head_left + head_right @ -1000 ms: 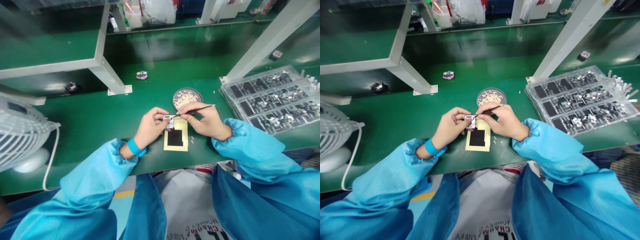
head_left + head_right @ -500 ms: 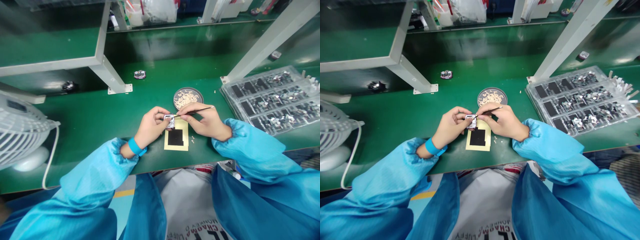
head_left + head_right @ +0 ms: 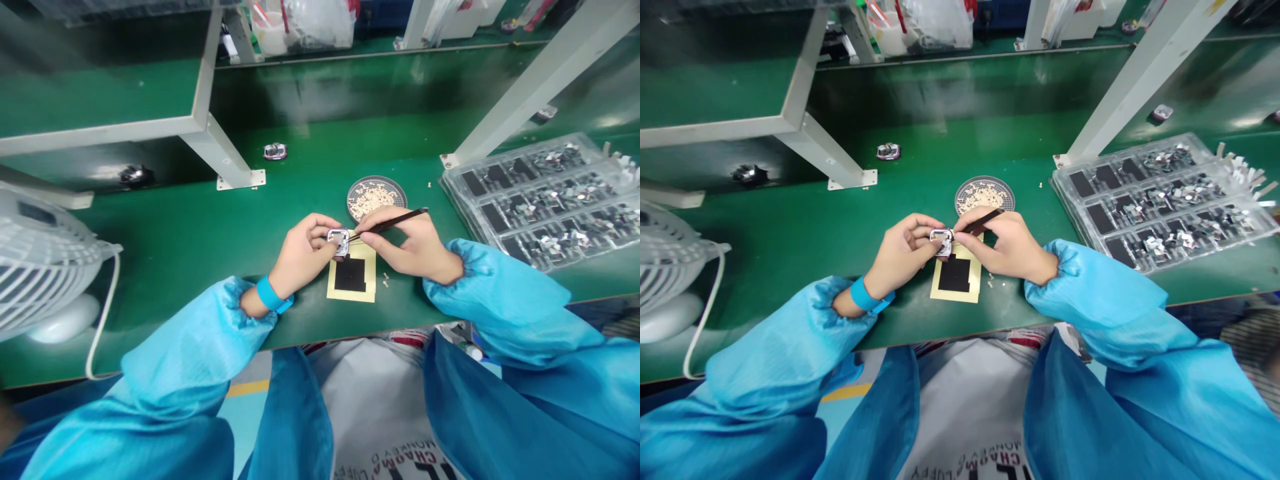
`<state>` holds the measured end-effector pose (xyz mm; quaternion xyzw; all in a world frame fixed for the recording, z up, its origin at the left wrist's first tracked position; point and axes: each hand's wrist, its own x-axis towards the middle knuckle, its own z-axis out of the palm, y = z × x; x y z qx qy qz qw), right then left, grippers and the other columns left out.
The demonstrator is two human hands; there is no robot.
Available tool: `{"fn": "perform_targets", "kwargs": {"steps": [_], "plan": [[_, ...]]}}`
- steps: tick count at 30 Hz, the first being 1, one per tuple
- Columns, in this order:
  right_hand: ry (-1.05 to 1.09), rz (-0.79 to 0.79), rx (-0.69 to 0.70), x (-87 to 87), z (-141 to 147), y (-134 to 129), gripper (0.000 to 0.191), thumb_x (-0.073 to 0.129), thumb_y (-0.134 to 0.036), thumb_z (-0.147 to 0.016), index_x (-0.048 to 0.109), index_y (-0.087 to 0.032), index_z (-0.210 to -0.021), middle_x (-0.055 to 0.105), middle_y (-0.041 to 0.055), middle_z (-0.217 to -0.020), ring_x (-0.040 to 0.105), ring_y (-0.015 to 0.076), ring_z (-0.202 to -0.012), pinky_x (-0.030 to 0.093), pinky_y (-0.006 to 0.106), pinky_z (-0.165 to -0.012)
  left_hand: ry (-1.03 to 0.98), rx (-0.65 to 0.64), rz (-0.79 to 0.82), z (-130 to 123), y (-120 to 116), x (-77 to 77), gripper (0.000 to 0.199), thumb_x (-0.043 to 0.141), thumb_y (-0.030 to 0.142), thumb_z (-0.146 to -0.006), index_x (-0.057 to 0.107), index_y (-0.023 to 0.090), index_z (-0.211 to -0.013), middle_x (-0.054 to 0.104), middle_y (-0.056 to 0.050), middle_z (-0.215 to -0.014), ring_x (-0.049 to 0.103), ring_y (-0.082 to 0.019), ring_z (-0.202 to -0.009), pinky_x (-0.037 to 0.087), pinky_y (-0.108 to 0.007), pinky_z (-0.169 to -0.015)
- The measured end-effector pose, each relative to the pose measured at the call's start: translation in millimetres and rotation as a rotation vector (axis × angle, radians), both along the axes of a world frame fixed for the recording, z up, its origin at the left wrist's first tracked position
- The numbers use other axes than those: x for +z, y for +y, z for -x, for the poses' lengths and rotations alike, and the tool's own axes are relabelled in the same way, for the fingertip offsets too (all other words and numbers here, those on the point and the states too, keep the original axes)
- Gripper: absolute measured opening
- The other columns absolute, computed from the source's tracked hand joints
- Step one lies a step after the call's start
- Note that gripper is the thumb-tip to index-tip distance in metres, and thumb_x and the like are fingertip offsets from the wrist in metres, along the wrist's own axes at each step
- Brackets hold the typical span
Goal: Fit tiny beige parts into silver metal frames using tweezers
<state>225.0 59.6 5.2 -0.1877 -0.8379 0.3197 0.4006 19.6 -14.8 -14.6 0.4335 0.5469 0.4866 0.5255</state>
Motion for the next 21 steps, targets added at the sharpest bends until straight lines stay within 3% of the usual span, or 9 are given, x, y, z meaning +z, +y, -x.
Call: {"fn": "perform_targets", "kwargs": {"steps": [5,13,18,21], "plan": [[0.032,0.125,-0.065,-4.2,2,-1,0.01,0.074,-0.028,-0.09,0.074,-0.019,-0.095,0.076,0.0048,-0.093,0.073,0.0176,-0.083,0.061,0.028,-0.072,0.018,0.012,-0.019,0,0,-0.1,0.031,0.074,0.012,-0.075,0.064,0.014,-0.104,0.073,-0.004,-0.09,0.073,-0.014,-0.067,0.064,-0.025,-0.063],[0.02,0.268,-0.059,-10.2,3,-2,0.013,0.077,-0.031,-0.088,0.074,-0.02,-0.095,0.075,0.0037,-0.092,0.072,0.0171,-0.082,0.061,0.029,-0.072,0.018,0.01,-0.026,0,0,0.8,0.03,0.075,0.015,-0.077,0.065,0.013,-0.105,0.073,-0.005,-0.088,0.073,-0.015,-0.068,0.064,-0.027,-0.063],[0.049,0.496,0.019,-7.9,4,0,0.015,0.076,-0.032,-0.089,0.073,-0.019,-0.096,0.075,0.0039,-0.091,0.072,0.0158,-0.078,0.062,0.029,-0.073,0.005,0.019,-0.024,0,0,2.5,0.031,0.076,0.018,-0.076,0.066,0.012,-0.105,0.074,-0.006,-0.089,0.073,-0.016,-0.071,0.064,-0.027,-0.063],[-0.006,0.576,0.126,0.3,-1,7,0.018,0.077,-0.034,-0.088,0.074,-0.017,-0.094,0.076,0.0066,-0.095,0.074,0.0185,-0.085,0.062,0.032,-0.08,-0.01,0.02,-0.006,1,2,5.8,0.033,0.077,0.018,-0.075,0.067,0.011,-0.106,0.075,-0.007,-0.089,0.072,-0.015,-0.07,0.063,-0.025,-0.062]]}}
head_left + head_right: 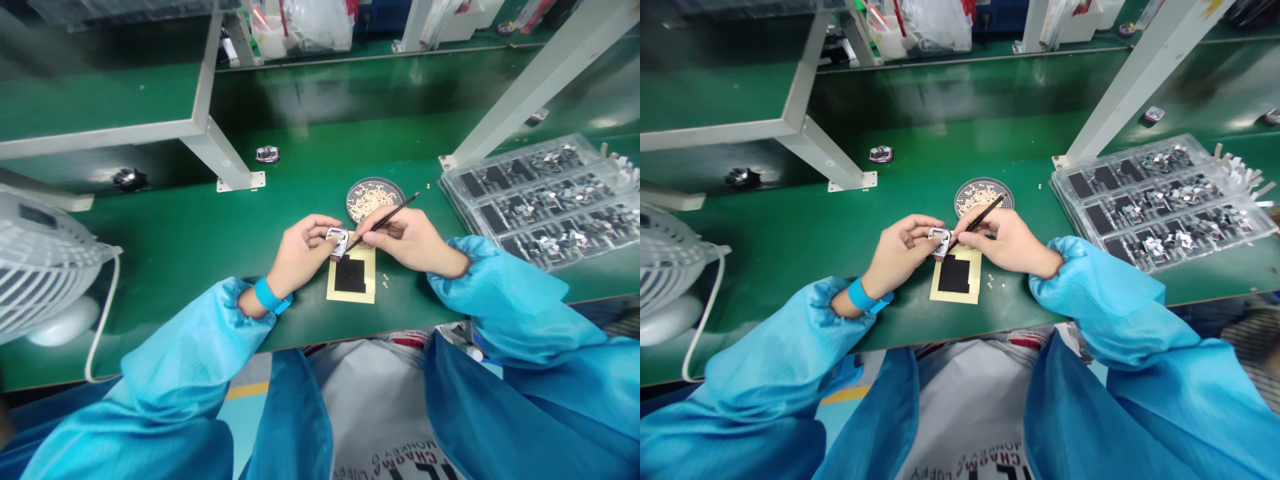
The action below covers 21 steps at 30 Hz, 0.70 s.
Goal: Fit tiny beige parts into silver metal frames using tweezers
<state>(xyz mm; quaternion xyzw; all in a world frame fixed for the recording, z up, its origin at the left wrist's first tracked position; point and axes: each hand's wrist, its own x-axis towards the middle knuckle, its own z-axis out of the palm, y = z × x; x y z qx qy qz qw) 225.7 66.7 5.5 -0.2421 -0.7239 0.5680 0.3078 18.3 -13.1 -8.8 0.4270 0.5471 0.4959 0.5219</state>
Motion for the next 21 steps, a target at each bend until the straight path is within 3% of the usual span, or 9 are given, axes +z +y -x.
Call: {"fn": "perform_targets", "kwargs": {"steps": [3,5,9,13,21], "plan": [[-0.032,-0.009,0.114,8.7,-5.1,5.6,0.02,0.078,-0.036,-0.087,0.075,-0.017,-0.093,0.077,0.0083,-0.098,0.075,0.0206,-0.091,0.063,0.035,-0.084,-0.008,-0.008,0.022,1.2,0.5,4.0,0.034,0.078,0.018,-0.074,0.067,0.011,-0.106,0.075,-0.007,-0.09,0.071,-0.013,-0.066,0.058,-0.021,-0.057],[0.015,-0.048,0.07,11.2,-6.6,6.1,0.019,0.078,-0.036,-0.088,0.075,-0.018,-0.094,0.077,0.0079,-0.097,0.075,0.0204,-0.091,0.063,0.034,-0.084,-0.029,-0.03,0.042,0.9,-0.1,6.5,0.036,0.079,0.019,-0.074,0.067,0.011,-0.107,0.076,-0.008,-0.091,0.071,-0.013,-0.064,0.054,-0.02,-0.053],[0.147,-0.313,-0.064,8.4,-4.4,3.2,0.012,0.076,-0.027,-0.09,0.075,-0.02,-0.099,0.077,0.0072,-0.098,0.074,0.0219,-0.095,0.061,0.039,-0.09,-0.115,-0.102,0.084,0.1,-2.2,9.3,0.038,0.082,0.024,-0.074,0.069,0.012,-0.108,0.077,-0.008,-0.09,0.069,-0.013,-0.06,0.046,-0.018,-0.046],[0.159,-0.518,0.01,6.0,-2.6,3.4,0.012,0.073,-0.02,-0.091,0.075,-0.023,-0.103,0.079,0.0068,-0.103,0.074,0.0228,-0.101,0.06,0.043,-0.096,-0.175,-0.162,0.131,2.7,-3.1,8.7,0.04,0.083,0.025,-0.076,0.07,0.014,-0.112,0.078,-0.009,-0.095,0.07,-0.012,-0.061,0.035,-0.015,-0.042],[0.115,-0.629,0.078,8.1,-4.5,3.3,0.014,0.069,-0.018,-0.094,0.073,-0.021,-0.106,0.079,0.0075,-0.108,0.074,0.0207,-0.103,0.06,0.04,-0.097,-0.166,-0.173,0.165,5.7,-3.1,7.0,0.04,0.082,0.025,-0.077,0.073,0.015,-0.115,0.078,-0.007,-0.09,0.07,-0.013,-0.065,0.036,-0.016,-0.046]]}}
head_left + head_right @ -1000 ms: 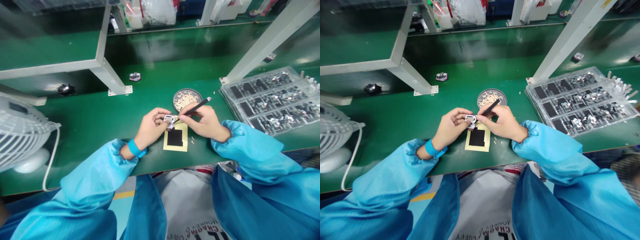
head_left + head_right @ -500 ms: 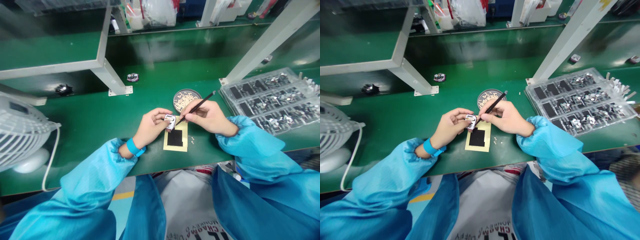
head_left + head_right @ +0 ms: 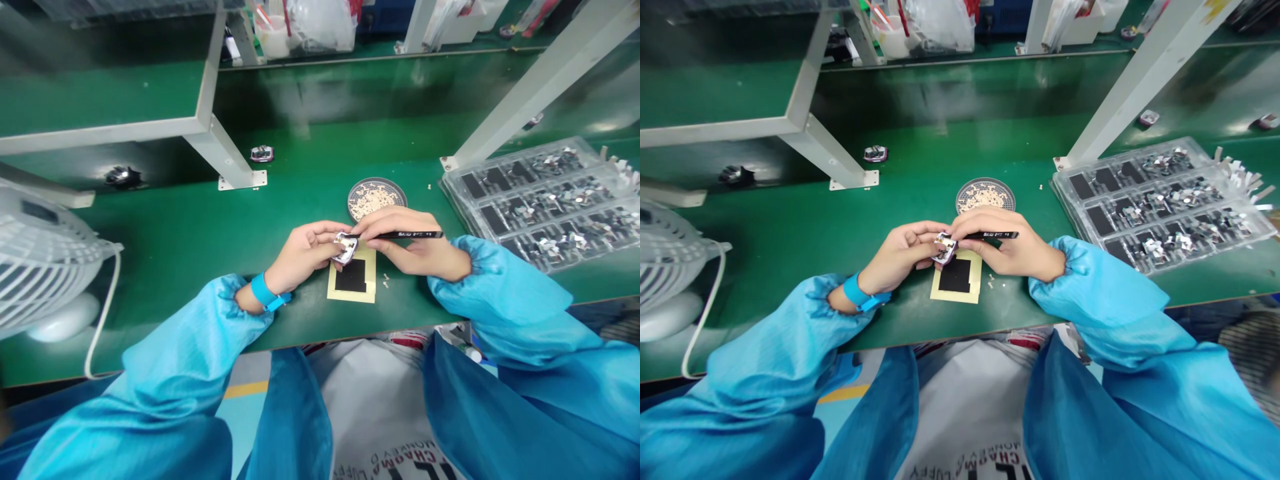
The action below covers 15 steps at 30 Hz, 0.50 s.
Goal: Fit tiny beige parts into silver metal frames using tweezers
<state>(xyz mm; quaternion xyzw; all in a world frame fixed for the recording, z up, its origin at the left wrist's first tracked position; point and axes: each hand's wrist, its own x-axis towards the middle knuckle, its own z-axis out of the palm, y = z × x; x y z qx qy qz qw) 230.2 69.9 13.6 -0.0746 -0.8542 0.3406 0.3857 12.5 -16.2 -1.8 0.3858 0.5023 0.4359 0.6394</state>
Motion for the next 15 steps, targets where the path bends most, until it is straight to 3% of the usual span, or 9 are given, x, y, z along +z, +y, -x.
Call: {"fn": "perform_targets", "kwargs": {"steps": [8,15], "plan": [[-0.055,0.118,-0.054,-4.5,0,-4,0.011,0.071,-0.027,-0.093,0.076,-0.029,-0.103,0.08,0.0033,-0.106,0.074,0.0228,-0.102,0.059,0.045,-0.098,0.0,-0.017,0.032,1,1,0.7,0.042,0.083,0.027,-0.074,0.076,0.015,-0.114,0.078,-0.007,-0.086,0.067,-0.013,-0.061,0.039,-0.018,-0.046],[0.027,0.3,-0.385,-5.8,7,-15,0.012,0.077,-0.036,-0.089,0.079,-0.025,-0.091,0.08,0.0055,-0.096,0.075,0.0243,-0.093,0.063,0.043,-0.088,-0.009,-0.077,-0.039,-1,2,-0.4,0.047,0.084,0.029,-0.077,0.069,0.013,-0.118,0.079,-0.01,-0.091,0.073,-0.016,-0.064,0.039,-0.017,-0.044]]}}
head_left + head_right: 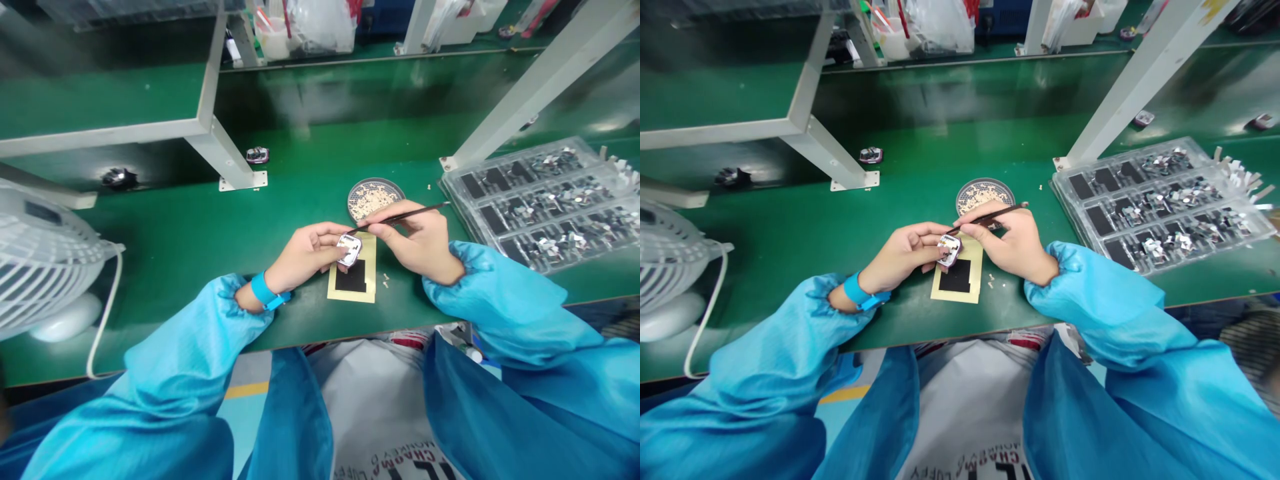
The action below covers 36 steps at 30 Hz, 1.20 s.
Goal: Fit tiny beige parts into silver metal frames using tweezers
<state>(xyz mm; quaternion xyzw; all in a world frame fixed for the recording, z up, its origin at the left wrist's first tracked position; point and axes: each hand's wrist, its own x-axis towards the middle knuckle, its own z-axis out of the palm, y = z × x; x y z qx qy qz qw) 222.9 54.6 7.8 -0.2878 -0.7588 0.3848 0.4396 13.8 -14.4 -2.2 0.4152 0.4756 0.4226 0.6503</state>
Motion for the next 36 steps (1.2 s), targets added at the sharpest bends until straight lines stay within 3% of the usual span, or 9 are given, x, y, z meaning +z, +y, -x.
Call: {"fn": "perform_targets", "kwargs": {"steps": [7,13,15,17,22,25,28,33,36], "plan": [[0.158,0.382,0.047,-5.4,6,10,0.034,0.081,-0.05,-0.083,0.069,-0.02,-0.095,0.078,0.0057,-0.093,0.074,0.0177,-0.077,0.063,0.032,-0.07,0.004,0.032,-0.005,-1,1,-2.0,0.047,0.086,0.028,-0.075,0.063,0.011,-0.112,0.077,-0.011,-0.095,0.075,-0.018,-0.069,0.048,-0.018,-0.047],[0.194,0.408,0.023,7.3,-1,21,0.051,0.056,-0.069,-0.094,0.06,-0.021,-0.079,0.074,0.0058,-0.086,0.072,0.0166,-0.078,0.062,0.031,-0.074,-0.023,0.068,-0.055,0,4,-3.0,0.064,0.09,0.026,-0.07,0.052,0.017,-0.121,0.073,-0.003,-0.086,0.076,-0.021,-0.071,0.053,-0.021,-0.05],[0.207,0.365,0.029,12.5,-7,18,0.051,0.053,-0.07,-0.095,0.059,-0.022,-0.081,0.069,0.0026,-0.077,0.068,0.0151,-0.072,0.06,0.03,-0.071,0.031,0.064,-0.067,1,4,-1.8,0.068,0.088,0.028,-0.074,0.052,0.017,-0.13,0.073,-0.003,-0.085,0.075,-0.019,-0.074,0.056,-0.021,-0.054],[0.196,0.285,-0.022,17.2,-19,14,0.045,0.052,-0.067,-0.097,0.062,-0.023,-0.091,0.061,-0.0022,-0.067,0.059,0.0128,-0.061,0.056,0.028,-0.063,0.104,0.042,-0.062,3,5,-1.0,0.058,0.085,0.034,-0.079,0.06,0.014,-0.127,0.074,-0.006,-0.085,0.074,-0.018,-0.075,0.058,-0.022,-0.059],[-0.191,-0.048,-0.419,37.0,-95,22,0.032,0.071,-0.053,-0.089,0.072,-0.022,-0.099,0.063,-0.0009,-0.073,0.054,0.0139,-0.064,0.049,0.029,-0.063,0.17,0.017,-0.037,3,5,-0.7,0.044,0.085,0.043,-0.079,0.07,0.013,-0.108,0.076,-0.009,-0.085,0.073,-0.018,-0.072,0.057,-0.022,-0.056],[-0.603,-0.124,-0.692,47.6,-163,46,0.023,0.071,-0.04,-0.088,0.076,-0.018,-0.092,0.067,0.0034,-0.073,0.058,0.0177,-0.066,0.05,0.034,-0.069,0.159,0.045,-0.026,1,4,0.1,0.044,0.086,0.044,-0.077,0.071,0.013,-0.105,0.076,-0.009,-0.085,0.073,-0.018,-0.07,0.051,-0.02,-0.05],[-0.907,-0.116,-0.976,42.4,-215,68,0.023,0.069,-0.032,-0.088,0.078,-0.013,-0.099,0.074,0.014,-0.09,0.067,0.0288,-0.088,0.051,0.042,-0.082,0.166,0.061,-0.031,0,3,1.1,0.043,0.086,0.045,-0.077,0.072,0.013,-0.103,0.075,-0.009,-0.082,0.069,-0.015,-0.061,0.042,-0.017,-0.042],[-1.021,-0.023,-0.871,16.4,-247,87,0.033,0.071,-0.032,-0.089,0.076,-0.012,-0.115,0.076,0.0168,-0.099,0.069,0.0273,-0.09,0.048,0.039,-0.08,0.174,0.057,-0.035,-1,3,1.0,0.039,0.081,0.048,-0.081,0.072,0.013,-0.096,0.07,-0.006,-0.062,0.058,-0.011,-0.046,0.031,-0.017,-0.037],[-0.99,-0.018,-0.838,23.3,-249,94,0.023,0.08,-0.032,-0.081,0.077,-0.013,-0.092,0.074,0.0139,-0.083,0.064,0.0204,-0.076,0.045,0.037,-0.075,0.141,0.092,-0.028,-3,2,1.4,0.041,0.077,0.052,-0.084,0.072,0.012,-0.092,0.067,-0.005,-0.059,0.056,-0.01,-0.043,0.029,-0.018,-0.036]]}}
